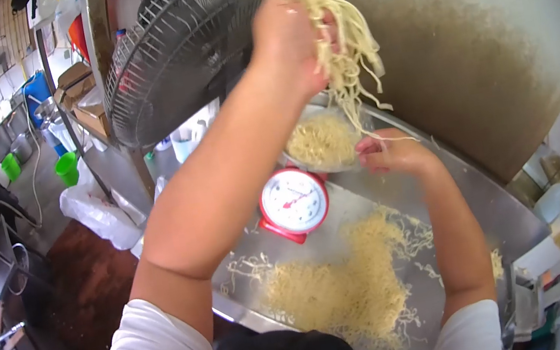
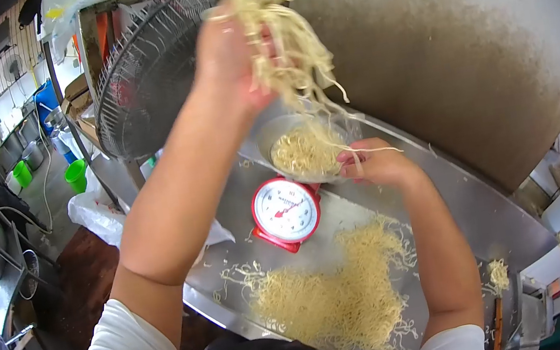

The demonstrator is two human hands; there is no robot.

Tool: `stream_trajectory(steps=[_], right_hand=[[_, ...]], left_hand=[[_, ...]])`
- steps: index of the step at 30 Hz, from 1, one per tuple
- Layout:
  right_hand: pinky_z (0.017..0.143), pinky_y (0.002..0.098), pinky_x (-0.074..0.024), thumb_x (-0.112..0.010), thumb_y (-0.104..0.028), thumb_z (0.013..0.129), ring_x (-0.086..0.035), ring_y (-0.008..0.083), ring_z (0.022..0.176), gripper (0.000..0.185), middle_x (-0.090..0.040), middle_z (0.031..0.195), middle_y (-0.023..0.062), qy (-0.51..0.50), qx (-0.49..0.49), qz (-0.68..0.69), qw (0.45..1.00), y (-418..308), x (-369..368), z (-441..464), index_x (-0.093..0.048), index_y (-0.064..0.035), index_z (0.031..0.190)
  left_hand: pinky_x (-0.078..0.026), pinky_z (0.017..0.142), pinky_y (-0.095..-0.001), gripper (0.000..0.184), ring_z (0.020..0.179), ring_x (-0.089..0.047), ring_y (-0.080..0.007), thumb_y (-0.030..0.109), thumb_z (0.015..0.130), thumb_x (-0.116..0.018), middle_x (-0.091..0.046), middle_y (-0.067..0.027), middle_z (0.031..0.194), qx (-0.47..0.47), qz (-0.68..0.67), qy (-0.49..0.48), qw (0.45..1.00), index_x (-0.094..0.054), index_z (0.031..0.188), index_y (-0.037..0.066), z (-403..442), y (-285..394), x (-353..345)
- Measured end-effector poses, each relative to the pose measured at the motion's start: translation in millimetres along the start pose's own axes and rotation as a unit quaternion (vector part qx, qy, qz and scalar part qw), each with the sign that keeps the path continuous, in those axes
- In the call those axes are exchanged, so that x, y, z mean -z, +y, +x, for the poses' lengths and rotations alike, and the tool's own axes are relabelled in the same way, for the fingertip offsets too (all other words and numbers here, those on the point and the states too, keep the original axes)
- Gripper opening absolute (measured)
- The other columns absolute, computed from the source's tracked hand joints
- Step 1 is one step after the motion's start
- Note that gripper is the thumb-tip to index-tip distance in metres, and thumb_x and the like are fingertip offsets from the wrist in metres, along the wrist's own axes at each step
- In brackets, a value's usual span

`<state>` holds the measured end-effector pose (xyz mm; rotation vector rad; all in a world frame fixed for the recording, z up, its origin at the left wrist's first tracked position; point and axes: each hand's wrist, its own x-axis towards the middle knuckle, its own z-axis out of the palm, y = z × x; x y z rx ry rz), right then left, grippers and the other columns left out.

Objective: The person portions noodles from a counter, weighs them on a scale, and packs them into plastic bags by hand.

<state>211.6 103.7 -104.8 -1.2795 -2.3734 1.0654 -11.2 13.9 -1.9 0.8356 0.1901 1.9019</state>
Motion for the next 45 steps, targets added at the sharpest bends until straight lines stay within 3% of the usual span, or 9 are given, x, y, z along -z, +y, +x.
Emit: stream_trajectory(steps=[11,19,23,29,34,36,39,42,45], right_hand=[[0.08,0.0349,-0.0519,-0.073,-0.018,0.075,-0.058,0.028,0.103,0.063,-0.04,0.14,0.0162,0.159,0.267,-0.162,0.936,1,-147,-40,-0.046,-0.0076,0.131],[0.064,0.0387,-0.0468,-0.068,-0.024,0.082,-0.058,0.0305,0.078,0.027,-0.058,0.097,0.0133,0.407,0.233,-0.019,0.883,-25,-126,-5,-0.055,-0.0027,0.093],[0.067,0.0396,-0.0449,-0.05,-0.023,0.093,-0.054,0.0335,0.072,0.027,-0.055,0.078,0.0181,0.243,0.248,-0.001,0.938,-15,-126,10,-0.057,-0.0001,0.079],[0.061,0.0367,-0.0434,-0.055,-0.009,0.087,-0.055,0.0306,0.066,0.014,-0.058,0.073,0.0138,0.293,0.391,0.07,0.87,-22,-132,-72,-0.059,-0.0002,0.077],[0.063,0.0357,-0.0466,-0.059,-0.011,0.083,-0.057,0.0307,0.067,0.01,-0.06,0.076,0.0141,0.254,0.308,0.028,0.916,20,-153,-132,-0.061,-0.0015,0.08],[0.065,0.0337,-0.0481,-0.061,-0.014,0.082,-0.058,0.0297,0.067,0.012,-0.064,0.081,0.0135,0.171,0.077,-0.035,0.982,111,-198,-128,-0.066,-0.0043,0.088],[0.064,0.032,-0.049,-0.064,-0.018,0.081,-0.06,0.0259,0.065,0.019,-0.067,0.085,0.0122,0.063,0.124,-0.177,0.974,191,-215,-142,-0.069,-0.0082,0.096],[0.064,0.0311,-0.0488,-0.067,-0.02,0.08,-0.06,0.0204,0.064,0.022,-0.068,0.083,0.0106,0.074,-0.088,-0.054,0.992,156,-176,-144,-0.069,-0.0073,0.098],[0.061,0.0267,-0.0464,-0.067,-0.017,0.081,-0.057,0.0119,0.063,0.019,-0.067,0.077,0.0058,0.186,-0.026,0.04,0.981,160,-146,-118,-0.068,-0.0045,0.096]], left_hand=[[-0.025,0.035,-0.0264,0.039,0.039,-0.03,-0.0124,0.043,0.097,-0.04,-0.034,0.0029,0.051,0.265,-0.083,0.07,0.958,-0.05,0.075,0.013,-169,-34,93],[-0.029,0.038,-0.0265,0.032,0.039,-0.035,-0.0132,0.041,0.097,-0.042,-0.038,-0.0004,0.052,0.22,-0.102,-0.006,0.97,-0.052,0.088,0.011,-197,-4,58],[-0.029,0.038,-0.0264,0.033,0.039,-0.036,-0.0128,0.042,0.096,-0.042,-0.039,0.0003,0.052,0.215,-0.126,-0.008,0.969,-0.052,0.088,0.012,-198,-12,62],[-0.029,0.037,-0.0274,0.037,0.042,-0.037,-0.0123,0.045,0.096,-0.041,-0.038,0.0023,0.053,0.167,-0.087,0.022,0.982,-0.052,0.078,0.014,-191,-19,86],[-0.041,0.039,-0.0294,0.032,0.048,-0.052,-0.016,0.041,0.093,-0.049,-0.053,-0.0027,0.061,0.172,-0.043,0.255,0.951,-0.058,0.093,0.01,-204,-88,113],[-0.05,0.065,-0.038,0.025,0.075,-0.061,-0.0229,0.029,0.089,-0.054,-0.061,-0.0115,0.084,0.252,0.382,0.024,0.889,-0.058,0.1,0.007,-228,-147,179],[-0.043,0.095,-0.0419,0.039,0.112,-0.056,-0.03,0.023,0.083,-0.057,-0.059,-0.0183,0.117,0.225,0.81,-0.354,0.409,-0.056,0.119,0.007,-280,-186,244],[-0.043,0.097,-0.0396,0.046,0.116,-0.053,-0.0302,0.023,0.083,-0.057,-0.057,-0.0169,0.122,0.404,0.717,-0.335,0.459,-0.054,0.126,0.009,-262,-170,240],[-0.047,0.089,-0.0407,0.039,0.105,-0.059,-0.0305,0.024,0.083,-0.061,-0.062,-0.0153,0.113,0.276,0.669,-0.336,0.604,-0.059,0.117,0.007,-227,-156,216]])
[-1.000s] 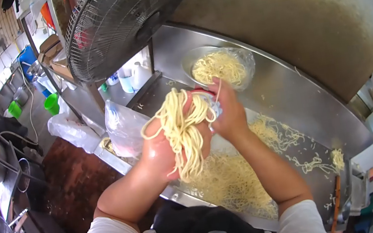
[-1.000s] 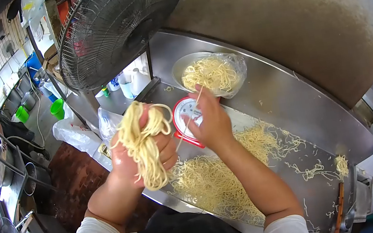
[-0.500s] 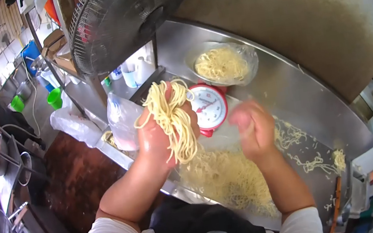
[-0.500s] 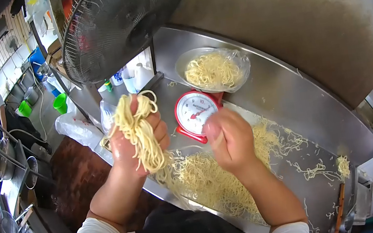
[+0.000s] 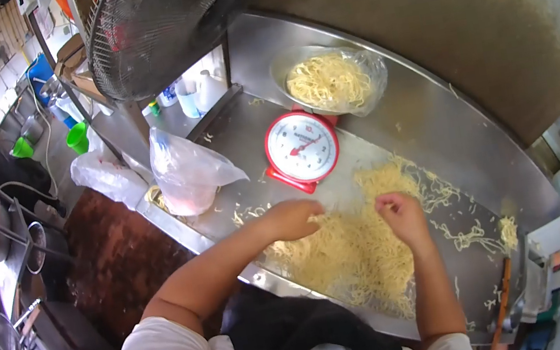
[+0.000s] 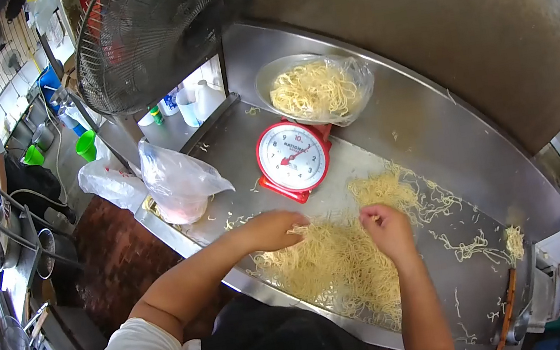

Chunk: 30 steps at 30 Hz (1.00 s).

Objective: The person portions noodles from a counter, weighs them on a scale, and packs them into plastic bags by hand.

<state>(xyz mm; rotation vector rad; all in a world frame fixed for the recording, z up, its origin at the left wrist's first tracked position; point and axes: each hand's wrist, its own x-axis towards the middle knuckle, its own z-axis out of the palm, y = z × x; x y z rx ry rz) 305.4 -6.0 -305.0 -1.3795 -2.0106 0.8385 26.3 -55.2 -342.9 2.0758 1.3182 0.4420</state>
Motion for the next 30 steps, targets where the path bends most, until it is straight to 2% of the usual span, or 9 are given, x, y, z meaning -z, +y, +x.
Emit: stream_trajectory(steps=[4,7,13,15,17,23,26,29,30], right_hand=[[0.06,0.0242,-0.045,-0.065,-0.012,0.083,-0.055,0.0093,0.063,0.015,-0.066,0.076,0.0039,0.089,0.095,0.042,0.991,-71,30,60,-0.068,-0.0014,0.092],[0.063,0.0264,-0.0477,-0.066,-0.011,0.081,-0.06,0.0128,0.067,0.016,-0.068,0.08,0.0075,0.117,0.185,0.022,0.975,-103,43,123,-0.068,-0.0008,0.094],[0.075,0.0389,-0.0518,-0.067,-0.017,0.074,-0.066,0.0295,0.086,0.032,-0.068,0.094,0.0135,0.027,0.133,-0.186,0.973,-125,17,219,-0.068,-0.0121,0.105],[0.076,0.0413,-0.0514,-0.063,-0.017,0.076,-0.065,0.0321,0.087,0.027,-0.068,0.094,0.0145,0.047,0.154,-0.295,0.942,-140,9,233,-0.069,-0.014,0.102],[0.075,0.0423,-0.0512,-0.061,-0.018,0.077,-0.064,0.0339,0.086,0.023,-0.067,0.091,0.0151,0.111,0.167,-0.285,0.937,-156,14,245,-0.07,-0.0135,0.098],[0.073,0.0426,-0.0512,-0.058,-0.018,0.08,-0.063,0.0367,0.083,0.019,-0.066,0.087,0.0166,0.095,0.204,-0.265,0.938,-190,6,241,-0.07,-0.0101,0.092],[0.073,0.0425,-0.051,-0.057,-0.017,0.081,-0.063,0.0372,0.083,0.019,-0.066,0.088,0.0181,0.124,0.242,-0.249,0.93,-198,13,243,-0.07,-0.0082,0.093],[0.074,0.0422,-0.0509,-0.056,-0.016,0.082,-0.063,0.0373,0.083,0.019,-0.066,0.088,0.0189,0.195,0.292,-0.198,0.915,-213,29,243,-0.069,-0.0065,0.093],[0.074,0.0421,-0.0509,-0.056,-0.015,0.082,-0.063,0.0374,0.083,0.019,-0.066,0.087,0.019,0.223,0.308,-0.176,0.908,-218,34,241,-0.069,-0.006,0.092]], left_hand=[[-0.049,0.081,-0.0398,0.024,0.085,-0.063,-0.0306,0.02,0.084,-0.062,-0.066,-0.0129,0.092,-0.091,-0.161,0.2,0.962,-0.064,0.101,0.003,32,76,71],[-0.048,0.079,-0.0414,0.018,0.08,-0.063,-0.0321,0.018,0.084,-0.06,-0.066,-0.0126,0.084,-0.215,0.004,0.347,0.913,-0.064,0.093,0.003,76,86,102],[-0.047,0.079,-0.0436,0.026,0.082,-0.063,-0.032,0.032,0.086,-0.056,-0.066,-0.0117,0.081,-0.132,0.302,0.25,0.91,-0.067,0.087,0.008,96,72,162],[-0.048,0.078,-0.0448,0.033,0.083,-0.065,-0.0326,0.037,0.087,-0.054,-0.067,-0.0152,0.085,-0.028,0.294,0.238,0.925,-0.067,0.087,0.007,86,67,178],[-0.049,0.078,-0.0455,0.035,0.084,-0.065,-0.0334,0.037,0.088,-0.054,-0.068,-0.0171,0.088,0.077,0.289,0.211,0.931,-0.067,0.087,0.005,79,55,193],[-0.051,0.078,-0.0449,0.034,0.087,-0.066,-0.0337,0.033,0.087,-0.053,-0.068,-0.0165,0.089,0.173,0.24,0.191,0.936,-0.067,0.092,0.002,82,22,219],[-0.05,0.08,-0.0438,0.031,0.089,-0.065,-0.0341,0.029,0.086,-0.053,-0.068,-0.0164,0.091,0.126,0.182,0.267,0.938,-0.068,0.094,0.003,100,23,220],[-0.05,0.081,-0.0426,0.028,0.09,-0.064,-0.0358,0.025,0.085,-0.054,-0.068,-0.0171,0.09,-0.069,-0.055,0.45,0.888,-0.068,0.096,0.004,120,32,213],[-0.049,0.081,-0.0421,0.027,0.091,-0.064,-0.0358,0.025,0.085,-0.054,-0.068,-0.0171,0.092,-0.07,-0.054,0.43,0.899,-0.067,0.098,0.004,125,37,212]])
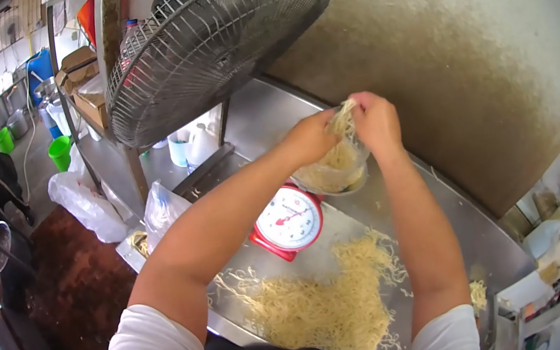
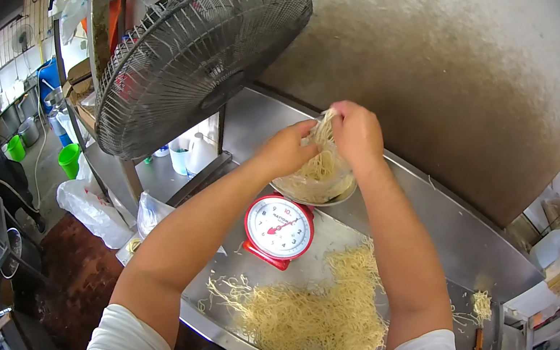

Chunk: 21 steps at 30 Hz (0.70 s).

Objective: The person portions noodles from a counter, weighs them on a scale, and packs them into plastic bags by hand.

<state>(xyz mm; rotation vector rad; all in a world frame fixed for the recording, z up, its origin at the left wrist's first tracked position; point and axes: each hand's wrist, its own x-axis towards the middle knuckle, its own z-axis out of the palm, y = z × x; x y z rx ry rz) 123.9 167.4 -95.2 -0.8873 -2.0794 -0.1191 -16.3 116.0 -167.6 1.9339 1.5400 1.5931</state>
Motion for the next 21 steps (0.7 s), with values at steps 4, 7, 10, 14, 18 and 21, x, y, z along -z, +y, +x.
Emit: stream_trajectory(steps=[4,7,10,14,18,21], right_hand=[[0.073,0.0416,-0.0512,-0.058,-0.015,0.081,-0.064,0.0369,0.082,0.017,-0.066,0.085,0.018,-0.026,-0.005,-0.017,1.0,-3,15,-1,-0.069,-0.0059,0.09],[0.073,0.0419,-0.0512,-0.059,-0.015,0.079,-0.064,0.0364,0.081,0.017,-0.066,0.085,0.0177,-0.107,-0.052,-0.055,0.991,3,20,-10,-0.069,-0.006,0.09],[0.07,0.0393,-0.0514,-0.063,-0.016,0.078,-0.066,0.0324,0.075,0.017,-0.067,0.081,0.0168,-0.17,-0.106,-0.026,0.979,16,22,-14,-0.069,-0.0052,0.089],[0.062,0.0324,-0.0507,-0.064,-0.014,0.079,-0.066,0.0207,0.065,0.017,-0.068,0.075,0.0135,-0.087,-0.113,0.132,0.981,27,14,-4,-0.068,-0.0001,0.089],[0.054,0.0258,-0.0467,-0.062,-0.01,0.082,-0.057,0.0092,0.056,0.017,-0.065,0.069,0.0049,-0.003,-0.126,0.227,0.966,0,30,10,-0.066,0.0028,0.092],[0.051,0.0263,-0.0456,-0.064,-0.011,0.081,-0.055,0.0102,0.054,0.02,-0.061,0.065,0.0029,-0.047,-0.164,0.263,0.95,5,37,8,-0.066,0.003,0.095]], left_hand=[[-0.048,0.081,-0.0412,0.028,0.091,-0.063,-0.0356,0.023,0.085,-0.055,-0.066,-0.0172,0.098,0.037,0.052,-0.039,0.997,-0.063,0.105,0.006,17,2,-14],[-0.048,0.079,-0.0413,0.025,0.089,-0.063,-0.034,0.021,0.084,-0.053,-0.066,-0.0186,0.093,0.05,0.033,0.014,0.998,-0.063,0.099,0.005,29,-4,-17],[-0.048,0.076,-0.0383,0.024,0.086,-0.063,-0.0255,0.021,0.087,-0.051,-0.066,-0.0128,0.093,0.102,-0.155,0.001,0.983,-0.062,0.098,0.003,47,-13,-23],[-0.047,0.075,-0.0322,0.023,0.086,-0.059,-0.0141,0.02,0.09,-0.05,-0.064,-0.0055,0.091,0.137,-0.242,-0.073,0.958,-0.061,0.098,0.002,38,16,-15],[-0.043,0.083,-0.0296,0.021,0.09,-0.056,-0.0138,0.017,0.091,-0.048,-0.063,-0.0056,0.095,0.103,-0.228,-0.131,0.959,-0.059,0.1,0.001,42,1,-30],[-0.043,0.084,-0.0294,0.022,0.09,-0.057,-0.0141,0.018,0.092,-0.047,-0.064,-0.0062,0.095,0.081,-0.319,-0.026,0.944,-0.059,0.101,0.001,51,9,-22]])
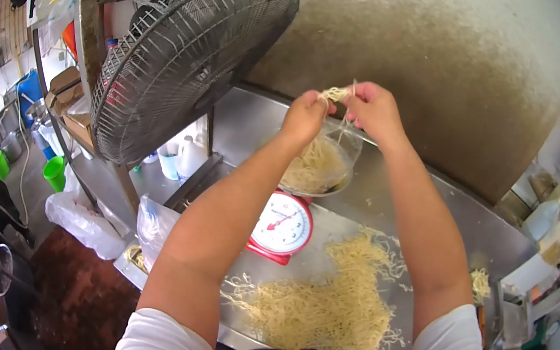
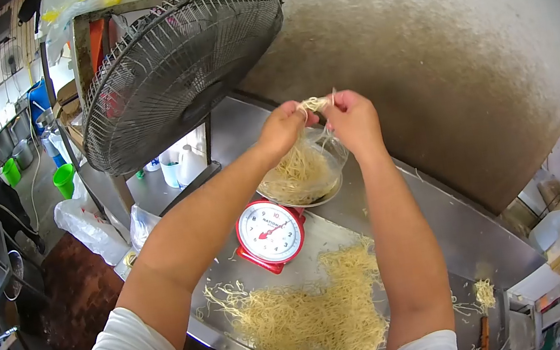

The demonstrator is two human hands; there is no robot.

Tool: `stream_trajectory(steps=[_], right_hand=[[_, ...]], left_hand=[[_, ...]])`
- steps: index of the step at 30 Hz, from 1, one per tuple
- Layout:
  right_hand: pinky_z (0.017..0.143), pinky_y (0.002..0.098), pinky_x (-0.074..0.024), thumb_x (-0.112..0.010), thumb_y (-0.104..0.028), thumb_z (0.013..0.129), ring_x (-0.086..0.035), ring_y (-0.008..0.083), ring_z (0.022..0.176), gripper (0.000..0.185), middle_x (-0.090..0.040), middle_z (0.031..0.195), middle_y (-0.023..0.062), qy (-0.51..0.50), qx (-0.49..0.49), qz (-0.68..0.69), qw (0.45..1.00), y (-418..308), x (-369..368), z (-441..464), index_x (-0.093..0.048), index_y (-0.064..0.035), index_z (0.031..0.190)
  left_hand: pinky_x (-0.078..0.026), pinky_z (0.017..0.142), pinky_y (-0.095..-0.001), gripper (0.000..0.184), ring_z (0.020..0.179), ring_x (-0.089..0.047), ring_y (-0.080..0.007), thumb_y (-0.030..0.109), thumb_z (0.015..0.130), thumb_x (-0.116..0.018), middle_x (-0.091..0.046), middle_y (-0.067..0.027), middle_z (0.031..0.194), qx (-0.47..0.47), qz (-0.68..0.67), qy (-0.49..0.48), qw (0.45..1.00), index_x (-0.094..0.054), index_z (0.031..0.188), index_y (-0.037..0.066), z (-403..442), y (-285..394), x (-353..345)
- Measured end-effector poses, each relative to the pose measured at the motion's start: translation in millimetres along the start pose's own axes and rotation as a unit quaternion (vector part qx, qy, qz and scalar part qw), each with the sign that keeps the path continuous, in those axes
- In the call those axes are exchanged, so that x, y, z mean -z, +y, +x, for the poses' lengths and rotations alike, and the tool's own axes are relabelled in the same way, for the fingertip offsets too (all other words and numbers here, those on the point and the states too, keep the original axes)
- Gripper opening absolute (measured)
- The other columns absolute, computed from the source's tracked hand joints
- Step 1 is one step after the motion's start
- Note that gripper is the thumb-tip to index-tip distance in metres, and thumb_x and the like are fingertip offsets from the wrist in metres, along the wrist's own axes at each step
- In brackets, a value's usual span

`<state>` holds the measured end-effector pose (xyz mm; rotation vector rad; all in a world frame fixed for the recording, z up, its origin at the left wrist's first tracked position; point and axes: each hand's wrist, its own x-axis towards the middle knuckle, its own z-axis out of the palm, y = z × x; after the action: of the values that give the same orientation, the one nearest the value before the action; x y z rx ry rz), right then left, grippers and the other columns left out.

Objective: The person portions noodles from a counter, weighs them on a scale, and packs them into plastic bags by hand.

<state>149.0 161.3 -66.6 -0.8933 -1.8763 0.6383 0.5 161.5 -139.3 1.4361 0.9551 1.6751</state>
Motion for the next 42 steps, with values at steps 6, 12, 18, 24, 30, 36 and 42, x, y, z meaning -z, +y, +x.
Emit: stream_trajectory(steps=[6,12,18,24,30,36,42], right_hand=[[0.045,0.0214,-0.0392,-0.067,-0.017,0.082,-0.05,0.0057,0.054,0.018,-0.057,0.069,-0.0006,-0.128,-0.105,-0.018,0.986,6,-14,-28,-0.064,-0.0024,0.092],[0.046,0.0222,-0.0405,-0.064,-0.022,0.086,-0.05,0.0063,0.053,0.015,-0.055,0.063,-0.0019,-0.203,-0.163,0.007,0.965,39,-40,-37,-0.063,-0.0072,0.084],[0.046,0.0222,-0.0393,-0.053,-0.013,0.089,-0.051,0.0066,0.053,0.016,-0.06,0.067,-0.0006,-0.058,-0.085,0.062,0.993,18,-27,-11,-0.066,-0.0037,0.091],[0.048,0.0237,-0.0422,-0.058,-0.01,0.086,-0.055,0.0082,0.057,0.019,-0.062,0.073,0.0031,-0.035,-0.052,0.15,0.987,-18,-18,11,-0.065,0.0012,0.101],[0.043,0.023,-0.0392,-0.067,-0.016,0.081,-0.053,0.0076,0.053,0.021,-0.06,0.071,0.0019,-0.195,-0.124,-0.05,0.972,10,-5,-25,-0.062,-0.0028,0.096],[0.047,0.0273,-0.044,-0.071,-0.018,0.078,-0.056,0.0103,0.052,0.019,-0.059,0.062,0.0038,-0.128,-0.108,0.029,0.985,57,-46,-40,-0.063,-0.0012,0.081],[0.053,0.0346,-0.0478,-0.066,-0.022,0.079,-0.06,0.0183,0.051,0.022,-0.064,0.061,0.0128,-0.11,-0.027,-0.21,0.971,98,-40,-32,-0.067,-0.0016,0.072]], left_hand=[[-0.042,0.057,-0.0293,0.015,0.062,-0.054,-0.0143,0.015,0.089,-0.04,-0.057,-0.0055,0.074,0.003,-0.202,0.095,0.975,-0.052,0.09,0.006,-1,54,-20],[-0.023,0.038,-0.0248,0.009,0.042,-0.033,-0.008,0.017,0.088,-0.042,-0.043,0.0015,0.059,-0.023,-0.278,0.09,0.956,-0.049,0.084,0.012,-4,126,-25],[-0.043,0.055,-0.0292,0.016,0.06,-0.052,-0.0144,0.015,0.088,-0.041,-0.056,-0.0048,0.074,-0.061,-0.215,0.182,0.958,-0.054,0.094,0.006,17,71,-15],[-0.046,0.059,-0.0318,0.018,0.065,-0.056,-0.0167,0.013,0.089,-0.041,-0.058,-0.0072,0.077,-0.002,-0.152,0.185,0.971,-0.054,0.096,0.002,8,26,-33],[-0.036,0.042,-0.0324,0.015,0.049,-0.045,-0.0148,0.016,0.088,-0.047,-0.049,-0.004,0.065,0.002,-0.271,0.171,0.947,-0.058,0.087,0.005,23,48,-23],[-0.027,0.033,-0.0304,0.011,0.038,-0.04,-0.0142,0.015,0.083,-0.051,-0.046,-0.0032,0.057,-0.01,-0.306,0.071,0.949,-0.058,0.084,0.006,-1,119,-28],[-0.033,0.035,-0.031,0.024,0.04,-0.042,-0.0153,0.026,0.091,-0.049,-0.047,-0.0032,0.059,-0.062,-0.272,0.079,0.957,-0.062,0.089,0.006,-25,181,1]])
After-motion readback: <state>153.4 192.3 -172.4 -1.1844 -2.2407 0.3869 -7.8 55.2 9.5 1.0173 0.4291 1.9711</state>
